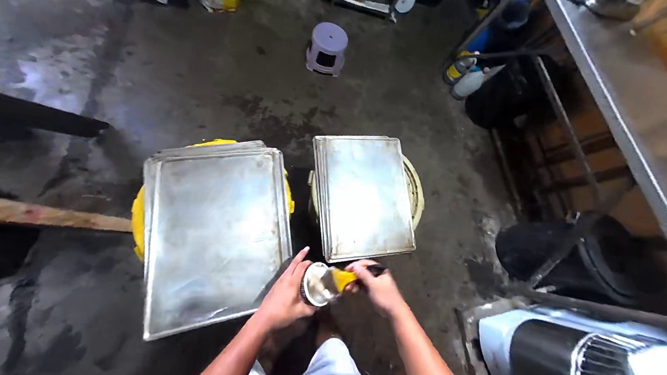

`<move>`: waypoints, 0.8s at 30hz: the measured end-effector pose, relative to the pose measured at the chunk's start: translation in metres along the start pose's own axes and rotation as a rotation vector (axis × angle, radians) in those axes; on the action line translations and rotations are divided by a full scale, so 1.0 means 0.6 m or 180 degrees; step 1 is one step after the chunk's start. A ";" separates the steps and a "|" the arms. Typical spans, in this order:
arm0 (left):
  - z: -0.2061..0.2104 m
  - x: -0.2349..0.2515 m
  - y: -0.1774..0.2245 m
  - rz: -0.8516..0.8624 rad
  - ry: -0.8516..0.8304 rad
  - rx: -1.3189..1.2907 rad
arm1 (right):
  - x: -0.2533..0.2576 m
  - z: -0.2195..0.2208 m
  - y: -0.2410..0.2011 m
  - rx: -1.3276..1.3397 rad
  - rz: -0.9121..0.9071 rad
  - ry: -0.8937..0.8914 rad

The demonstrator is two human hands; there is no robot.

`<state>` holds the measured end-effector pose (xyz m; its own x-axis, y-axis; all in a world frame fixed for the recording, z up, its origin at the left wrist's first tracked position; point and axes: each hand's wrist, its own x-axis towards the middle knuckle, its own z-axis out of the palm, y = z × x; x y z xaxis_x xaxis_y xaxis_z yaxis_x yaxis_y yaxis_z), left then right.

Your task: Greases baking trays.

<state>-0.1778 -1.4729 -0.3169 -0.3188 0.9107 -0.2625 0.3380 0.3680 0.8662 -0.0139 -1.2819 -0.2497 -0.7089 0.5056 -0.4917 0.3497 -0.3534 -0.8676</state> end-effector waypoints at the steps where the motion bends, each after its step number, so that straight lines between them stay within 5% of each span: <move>1: 0.018 0.022 -0.008 -0.0194 -0.0173 0.0103 | 0.010 -0.046 0.003 0.0017 -0.0011 0.0472; 5: 0.098 0.110 -0.015 -0.0918 -0.1301 0.1028 | 0.096 -0.178 0.057 -0.1872 -0.0245 0.1788; 8: 0.160 0.159 -0.022 -0.1249 -0.1775 0.1619 | 0.168 -0.105 0.121 -0.2904 0.0544 0.0782; 11: 0.186 0.187 -0.026 -0.1621 -0.1837 0.1836 | 0.186 -0.070 0.163 -0.2145 0.0029 0.0046; 13: 0.188 0.190 -0.021 -0.1724 -0.1951 0.1894 | 0.179 -0.169 0.160 -0.1526 -0.0118 0.0557; 16: 0.185 0.204 -0.014 -0.1842 -0.2010 0.1860 | 0.206 -0.302 0.129 -0.2415 -0.0056 0.1661; 19: 0.188 0.206 -0.013 -0.1933 -0.2044 0.1825 | 0.249 -0.165 0.103 -0.3186 0.0864 0.0880; 21: 0.190 0.208 -0.014 -0.1999 -0.2046 0.1784 | 0.275 -0.078 0.124 -0.2696 0.0117 0.0165; 24: 0.188 0.211 -0.014 -0.2043 -0.2076 0.1753 | 0.325 -0.181 0.102 -0.1386 -0.0427 0.0387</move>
<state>-0.1214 -1.3397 -0.4054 -0.0989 0.3807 -0.9194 0.6807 0.6998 0.2165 -0.0641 -1.1194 -0.4066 -0.6976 0.6219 -0.3557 0.5027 0.0711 -0.8615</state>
